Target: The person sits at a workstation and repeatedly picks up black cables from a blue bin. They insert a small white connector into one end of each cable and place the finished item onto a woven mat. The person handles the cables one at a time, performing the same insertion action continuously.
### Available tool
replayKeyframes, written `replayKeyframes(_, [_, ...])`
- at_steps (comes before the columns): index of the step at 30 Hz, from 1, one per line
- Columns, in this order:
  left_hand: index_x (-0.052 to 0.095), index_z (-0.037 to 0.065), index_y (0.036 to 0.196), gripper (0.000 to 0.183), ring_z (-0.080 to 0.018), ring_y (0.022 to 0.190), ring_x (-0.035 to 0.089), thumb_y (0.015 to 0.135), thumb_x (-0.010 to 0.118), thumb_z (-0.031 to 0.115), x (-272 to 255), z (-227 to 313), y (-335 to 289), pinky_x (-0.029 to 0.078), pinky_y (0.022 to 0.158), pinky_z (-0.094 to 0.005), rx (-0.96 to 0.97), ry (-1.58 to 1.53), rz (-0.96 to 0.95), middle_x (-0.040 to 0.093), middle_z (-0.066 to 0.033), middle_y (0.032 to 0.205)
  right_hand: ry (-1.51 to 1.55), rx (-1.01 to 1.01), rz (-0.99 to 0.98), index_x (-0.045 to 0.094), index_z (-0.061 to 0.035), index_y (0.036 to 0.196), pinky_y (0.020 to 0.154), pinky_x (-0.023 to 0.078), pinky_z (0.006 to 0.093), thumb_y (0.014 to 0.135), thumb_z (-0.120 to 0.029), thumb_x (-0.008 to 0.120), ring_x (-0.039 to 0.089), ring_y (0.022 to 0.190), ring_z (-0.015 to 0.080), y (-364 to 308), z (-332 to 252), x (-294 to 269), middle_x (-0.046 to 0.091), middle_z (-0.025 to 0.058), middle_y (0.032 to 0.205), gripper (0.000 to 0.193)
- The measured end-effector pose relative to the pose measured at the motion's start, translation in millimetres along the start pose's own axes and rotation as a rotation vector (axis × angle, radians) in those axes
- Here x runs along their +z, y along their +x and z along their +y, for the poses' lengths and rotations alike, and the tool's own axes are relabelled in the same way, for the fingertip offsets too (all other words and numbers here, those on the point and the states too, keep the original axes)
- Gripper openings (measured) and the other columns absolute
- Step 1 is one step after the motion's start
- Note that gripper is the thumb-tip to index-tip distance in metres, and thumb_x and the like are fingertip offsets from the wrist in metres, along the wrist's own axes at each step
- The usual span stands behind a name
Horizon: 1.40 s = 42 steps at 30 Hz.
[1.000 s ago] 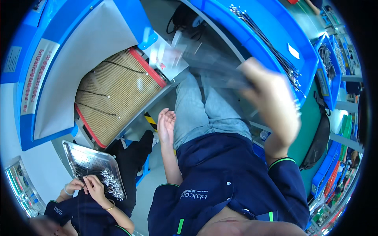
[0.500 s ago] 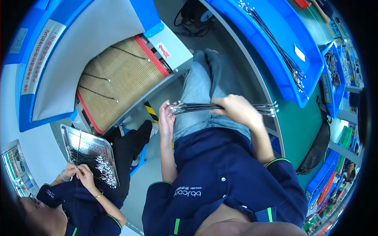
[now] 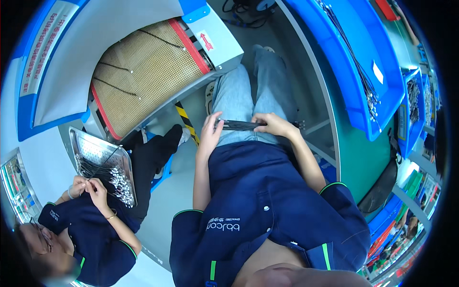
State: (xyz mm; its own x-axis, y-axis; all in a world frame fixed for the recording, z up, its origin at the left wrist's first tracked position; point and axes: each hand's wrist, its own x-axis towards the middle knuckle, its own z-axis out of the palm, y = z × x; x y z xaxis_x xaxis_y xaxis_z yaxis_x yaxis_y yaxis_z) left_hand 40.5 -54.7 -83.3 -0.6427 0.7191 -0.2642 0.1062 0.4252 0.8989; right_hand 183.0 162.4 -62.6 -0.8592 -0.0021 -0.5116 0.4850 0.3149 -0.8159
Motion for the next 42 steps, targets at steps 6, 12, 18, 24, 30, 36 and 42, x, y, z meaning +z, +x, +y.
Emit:
replayKeyframes(6, [0.047,0.000,0.126,0.041,-0.0357,0.124,0.042,0.097,0.044,0.028,5.5,-5.9,-5.3,0.033,0.103,-0.0379,-0.073,0.098,0.149,0.044,-0.0214,0.132,0.042,-0.051,-0.087,0.060,-0.0028,0.103,0.072,0.047,0.0305,0.081,-0.016,0.070,0.061,0.079,0.0155,13.6,10.4,-8.6,0.067,0.0089,0.087,0.028])
replayKeyframes(12, [0.047,0.000,0.127,0.041,-0.0374,0.125,0.040,0.097,0.043,0.028,18.4,-0.4,-13.3,0.031,0.106,-0.0383,-0.045,0.115,-0.049,0.041,-0.0218,0.135,0.095,-0.006,-0.081,0.065,-0.0013,0.096,0.070,0.045,0.0280,0.085,-0.019,0.065,0.057,0.073,0.0114,14.1,12.3,-13.9,0.065,0.0055,0.079,0.021])
replayKeyframes(18, [0.045,0.003,0.129,0.042,-0.0373,0.122,0.042,0.095,0.047,0.029,2.2,-8.0,0.9,0.032,0.104,-0.0384,0.018,0.292,-0.038,0.044,-0.0211,0.131,0.091,0.030,0.007,0.065,-0.0007,0.093,0.067,0.046,0.0285,0.082,-0.016,0.068,0.058,0.070,0.0108,20.0,8.8,-11.9,0.067,0.0055,0.077,0.019])
replayKeyframes(24, [0.040,0.003,0.133,0.047,-0.0368,0.124,0.042,0.095,0.047,0.031,-1.5,-8.8,5.7,0.034,0.102,-0.0380,-0.092,0.001,-0.050,0.042,-0.0225,0.134,0.143,0.038,0.085,0.067,-0.0004,0.092,0.065,0.045,0.0266,0.082,-0.016,0.068,0.057,0.069,0.0093,18.4,21.0,-11.2,0.066,0.0044,0.075,0.018])
replayKeyframes(30, [0.039,0.002,0.133,0.046,-0.0346,0.125,0.042,0.096,0.047,0.028,4.0,-3.9,4.6,0.035,0.101,-0.0358,0.015,0.026,-0.132,0.044,-0.0219,0.134,0.060,0.030,0.091,0.067,0.0000,0.092,0.067,0.046,0.0271,0.083,-0.014,0.066,0.058,0.069,0.0108,20.9,7.3,-18.3,0.066,0.0058,0.077,0.017])
replayKeyframes(36, [0.047,0.004,0.127,0.036,-0.0354,0.114,0.049,0.095,0.048,0.022,-1.8,-3.4,13.4,0.039,0.095,-0.0373,0.017,-0.042,-0.067,0.052,-0.0190,0.122,0.090,-0.038,0.185,0.066,0.0011,0.091,0.062,0.044,0.0259,0.083,-0.014,0.065,0.054,0.065,0.0089,20.6,11.7,-18.6,0.062,0.0036,0.069,0.017])
replayKeyframes(42, [0.056,0.003,0.116,0.027,-0.0311,0.100,0.055,0.092,0.052,0.016,1.3,-8.4,22.9,0.043,0.087,-0.0357,0.201,0.139,-0.017,0.057,-0.0148,0.106,0.139,0.023,0.148,0.066,0.0012,0.089,0.057,0.040,0.0248,0.085,-0.015,0.065,0.047,0.061,0.0057,17.6,-3.5,-23.8,0.055,0.0000,0.063,0.017])
